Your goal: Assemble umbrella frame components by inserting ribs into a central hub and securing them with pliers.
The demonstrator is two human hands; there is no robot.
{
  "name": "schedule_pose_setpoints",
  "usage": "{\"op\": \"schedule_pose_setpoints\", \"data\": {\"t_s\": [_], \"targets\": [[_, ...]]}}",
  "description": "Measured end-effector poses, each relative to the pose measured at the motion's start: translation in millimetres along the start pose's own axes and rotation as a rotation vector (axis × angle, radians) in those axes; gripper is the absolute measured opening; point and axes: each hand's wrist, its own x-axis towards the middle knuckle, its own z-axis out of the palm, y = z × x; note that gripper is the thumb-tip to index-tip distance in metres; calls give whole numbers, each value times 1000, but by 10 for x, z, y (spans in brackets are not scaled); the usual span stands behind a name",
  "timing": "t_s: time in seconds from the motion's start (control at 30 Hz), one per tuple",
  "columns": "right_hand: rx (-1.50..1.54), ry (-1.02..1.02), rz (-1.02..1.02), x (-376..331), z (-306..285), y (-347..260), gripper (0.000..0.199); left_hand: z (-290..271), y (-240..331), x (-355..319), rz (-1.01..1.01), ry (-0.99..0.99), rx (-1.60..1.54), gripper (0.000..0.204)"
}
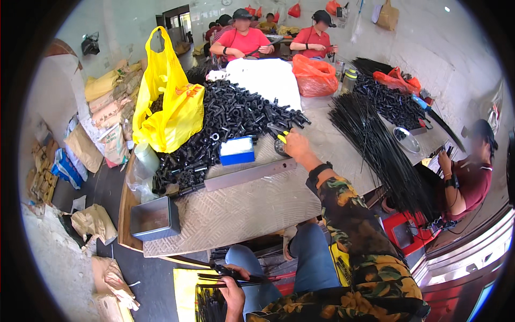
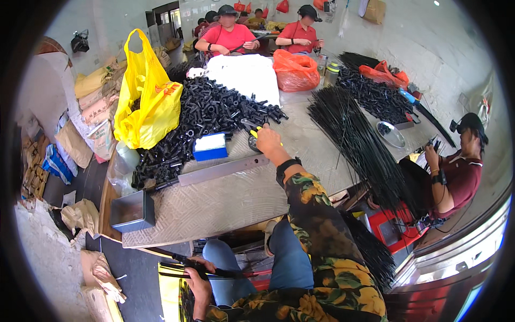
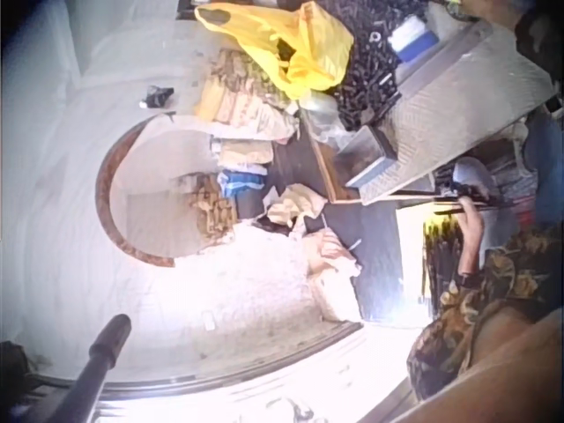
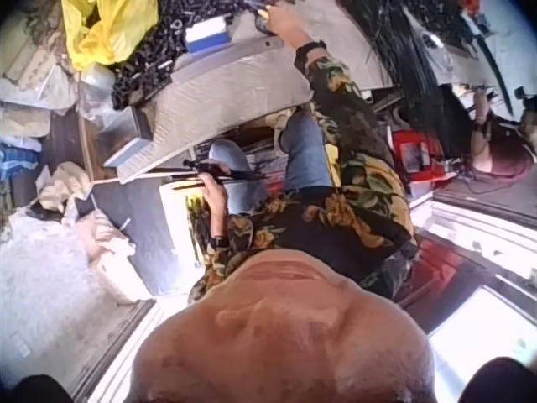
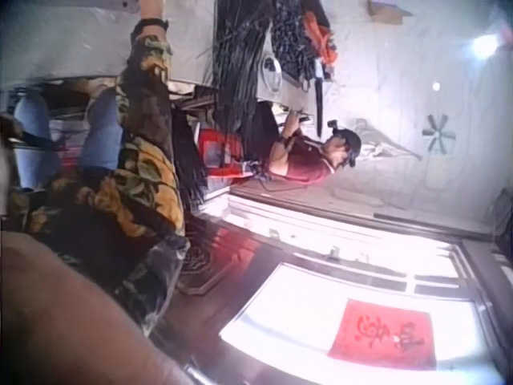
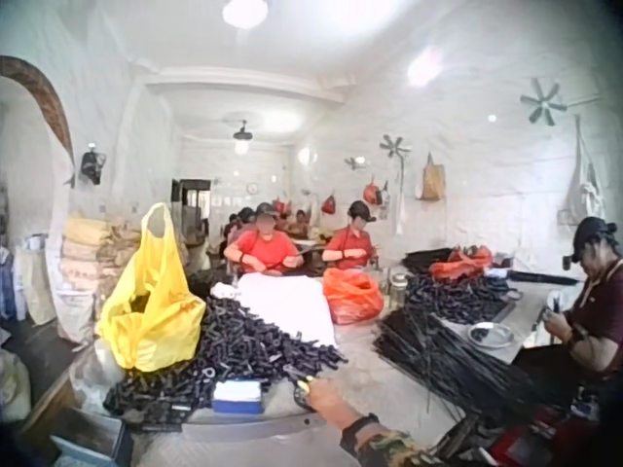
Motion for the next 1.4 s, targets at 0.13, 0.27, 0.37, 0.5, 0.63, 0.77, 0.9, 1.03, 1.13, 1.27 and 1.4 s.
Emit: {"op": "schedule_pose_setpoints", "data": {"t_s": [0.13,0.27,0.37,0.5,0.63,0.77,0.9,1.03,1.13,1.27,1.4], "targets": [[-27,-48,-8,-28,36,-109,16,-38,11,4,-7,78,-50,40],[-26,-52,31,6,-8,-192,15,-29,17,47,-6,69,-38,36],[-7,-50,5,-23,59,-124,15,-27,29,11,-15,52,-41,35],[44,42,12,-40,92,-42,15,-26,50,-14,9,82,17,37],[6,-8,-10,-27,61,-70,15,-29,51,-10,25,87,14,41],[-22,-10,-3,-19,109,-74,16,-21,74,-17,-1,87,52,39],[-12,-11,6,-25,93,-65,16,24,152,-17,-16,50,104,38],[-34,-42,-13,-56,64,-62,16,7,120,-6,0,67,76,36],[-47,-20,1,-61,92,-76,16,-26,65,9,5,68,61,35],[-70,9,-19,-45,114,-121,15,-3,59,15,7,76,62,34],[-58,53,-14,-24,65,-119,15,-36,62,5,-20,25,56,43]]}}
